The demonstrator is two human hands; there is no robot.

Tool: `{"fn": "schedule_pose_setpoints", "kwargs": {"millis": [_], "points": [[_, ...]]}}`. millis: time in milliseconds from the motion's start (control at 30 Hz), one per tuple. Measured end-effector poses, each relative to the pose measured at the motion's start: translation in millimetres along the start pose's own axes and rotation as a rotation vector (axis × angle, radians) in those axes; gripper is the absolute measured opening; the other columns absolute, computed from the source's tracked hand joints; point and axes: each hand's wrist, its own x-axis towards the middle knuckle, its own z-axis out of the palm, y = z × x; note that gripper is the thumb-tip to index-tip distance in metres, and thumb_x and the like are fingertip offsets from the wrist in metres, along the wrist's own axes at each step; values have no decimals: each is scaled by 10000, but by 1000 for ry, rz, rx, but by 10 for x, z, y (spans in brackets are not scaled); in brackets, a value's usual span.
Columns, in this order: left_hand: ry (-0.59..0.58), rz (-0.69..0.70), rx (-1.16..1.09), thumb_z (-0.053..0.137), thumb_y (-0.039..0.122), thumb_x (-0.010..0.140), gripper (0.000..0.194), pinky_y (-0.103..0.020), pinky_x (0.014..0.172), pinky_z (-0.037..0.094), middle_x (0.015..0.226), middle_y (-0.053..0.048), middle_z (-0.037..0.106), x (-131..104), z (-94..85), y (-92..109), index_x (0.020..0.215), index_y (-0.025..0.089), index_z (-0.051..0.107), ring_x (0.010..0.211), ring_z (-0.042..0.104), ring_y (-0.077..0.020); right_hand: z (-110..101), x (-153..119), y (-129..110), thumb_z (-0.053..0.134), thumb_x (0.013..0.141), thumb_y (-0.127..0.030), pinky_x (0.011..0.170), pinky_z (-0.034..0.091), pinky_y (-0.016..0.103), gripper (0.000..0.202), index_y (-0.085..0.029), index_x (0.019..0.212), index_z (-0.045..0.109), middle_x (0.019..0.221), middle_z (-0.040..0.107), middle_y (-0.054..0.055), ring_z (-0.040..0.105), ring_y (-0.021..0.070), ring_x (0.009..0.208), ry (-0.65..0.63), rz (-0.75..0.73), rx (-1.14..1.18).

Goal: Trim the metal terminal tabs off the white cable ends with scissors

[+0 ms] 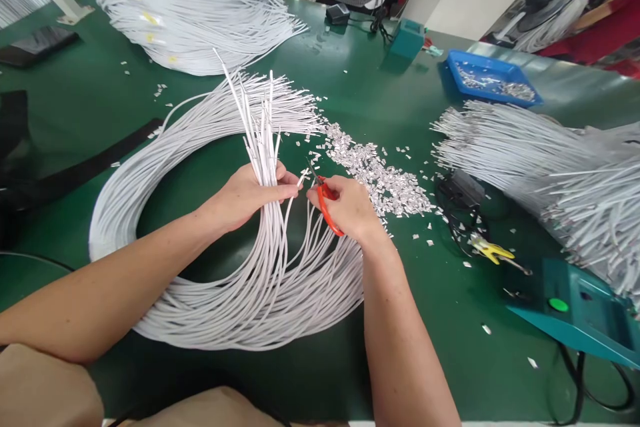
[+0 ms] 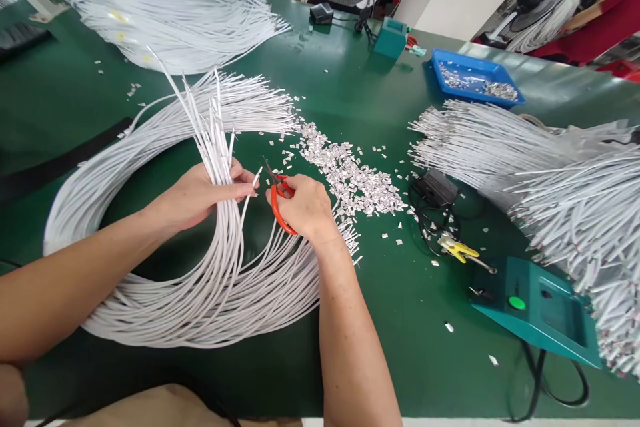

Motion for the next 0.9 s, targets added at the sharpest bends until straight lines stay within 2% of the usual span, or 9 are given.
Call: {"fn": "schedule_pose_setpoints", "kwargs": {"millis": [233,467,700,900], "points": [[25,21,50,745,219,638,355,-275,650,413,805,-10,628,-19,10,11,638,186,392,709,544,-121,-27,-47,-36,577,768,-368,551,295,292,373,-202,512,362,629,487,2,375,116,556,-6,-77,-118],[29,40,112,745,250,644,366,-297,681,402,800,-12,624,-17,0,13,627,188,385,761,560,-148,6,-38,21,507,809,-366,563,246,302,327,-194,542,431,656,476,19,327,113,557,29,-184,-293],[-49,40,79,756,264,656,369,-274,651,391,755,14,580,1,-29,-15,665,191,395,737,549,-134,-15,-54,-28,530,809,-344,536,235,284,312,-181,553,463,653,482,9,323,98,550,26,-167,-336],[8,36,66,769,244,667,377,-291,677,425,704,28,588,-18,-23,-19,666,188,396,697,615,-142,-20,-83,-87,550,804,-367,521,237,271,302,-175,574,512,640,490,2,322,93,544,12,-147,-388]]}}
